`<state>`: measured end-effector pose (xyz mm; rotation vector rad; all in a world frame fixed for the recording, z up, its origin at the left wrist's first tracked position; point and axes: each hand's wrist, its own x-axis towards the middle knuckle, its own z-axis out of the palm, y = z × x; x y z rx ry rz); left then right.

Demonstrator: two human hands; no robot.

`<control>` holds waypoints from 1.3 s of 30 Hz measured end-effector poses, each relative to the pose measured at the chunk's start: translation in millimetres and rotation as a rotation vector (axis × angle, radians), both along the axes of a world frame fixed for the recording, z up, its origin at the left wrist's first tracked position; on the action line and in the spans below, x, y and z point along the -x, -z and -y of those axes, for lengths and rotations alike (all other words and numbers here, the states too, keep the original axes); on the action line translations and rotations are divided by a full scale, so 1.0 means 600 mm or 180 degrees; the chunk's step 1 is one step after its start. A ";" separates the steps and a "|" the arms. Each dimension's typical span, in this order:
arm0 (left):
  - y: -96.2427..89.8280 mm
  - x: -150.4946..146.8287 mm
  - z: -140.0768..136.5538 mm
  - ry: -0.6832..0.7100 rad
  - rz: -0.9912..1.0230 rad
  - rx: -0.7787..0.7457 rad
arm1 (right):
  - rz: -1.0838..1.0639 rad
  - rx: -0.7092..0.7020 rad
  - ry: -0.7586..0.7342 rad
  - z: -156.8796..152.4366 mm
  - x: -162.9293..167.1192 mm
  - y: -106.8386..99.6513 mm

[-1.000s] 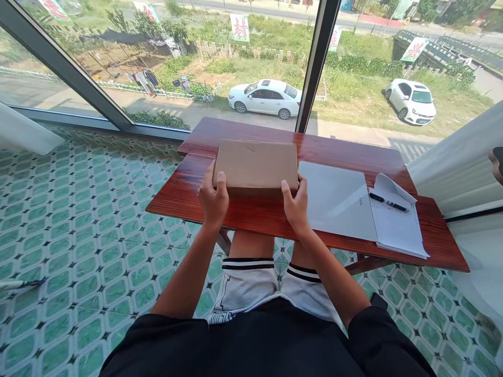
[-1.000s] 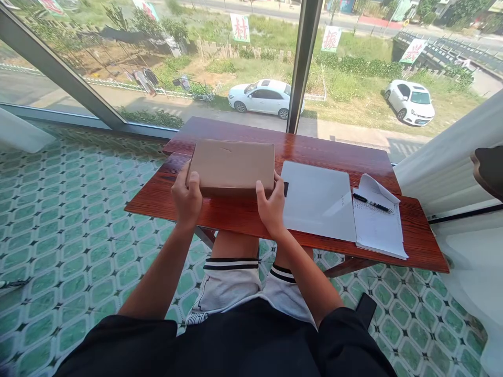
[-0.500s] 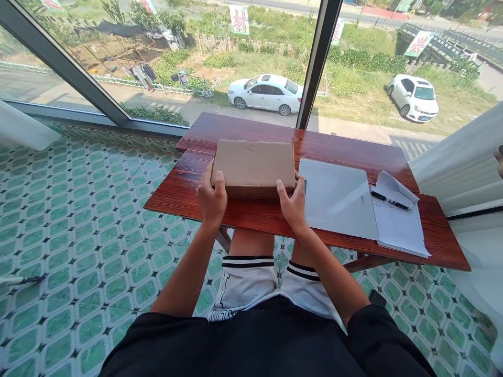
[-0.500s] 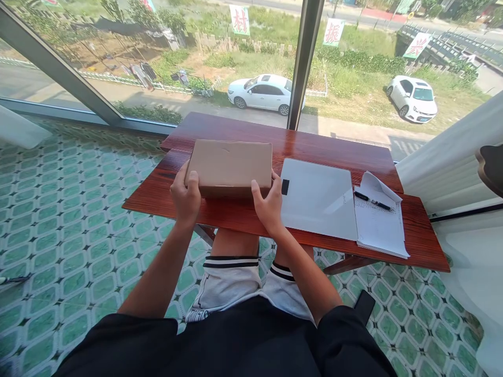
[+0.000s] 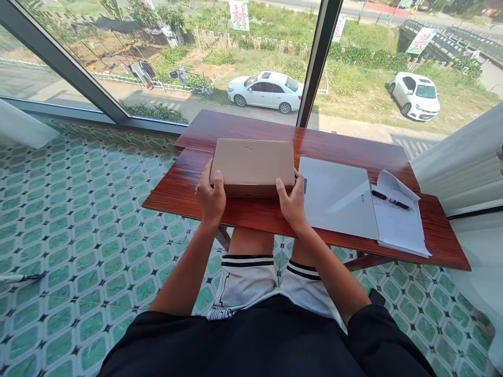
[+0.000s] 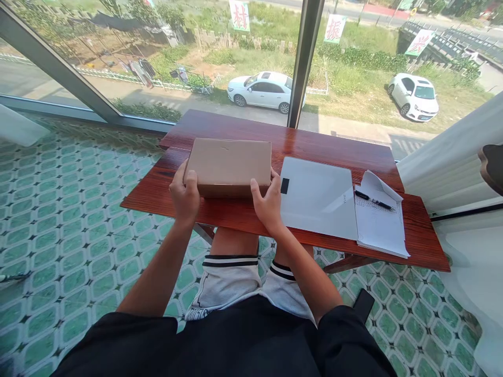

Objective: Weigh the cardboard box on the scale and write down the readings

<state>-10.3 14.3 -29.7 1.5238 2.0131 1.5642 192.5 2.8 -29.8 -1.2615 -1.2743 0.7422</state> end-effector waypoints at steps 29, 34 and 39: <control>-0.007 0.011 -0.011 0.0131 -0.0258 0.0094 | -0.0083 0.0081 -0.0135 -0.015 -0.006 0.002; -0.010 0.013 -0.014 0.0184 -0.0307 0.0156 | -0.0150 0.0038 -0.0162 -0.020 -0.005 0.006; -0.013 0.013 -0.015 0.0182 -0.0285 0.0166 | -0.0221 0.0070 -0.0199 -0.023 -0.007 0.009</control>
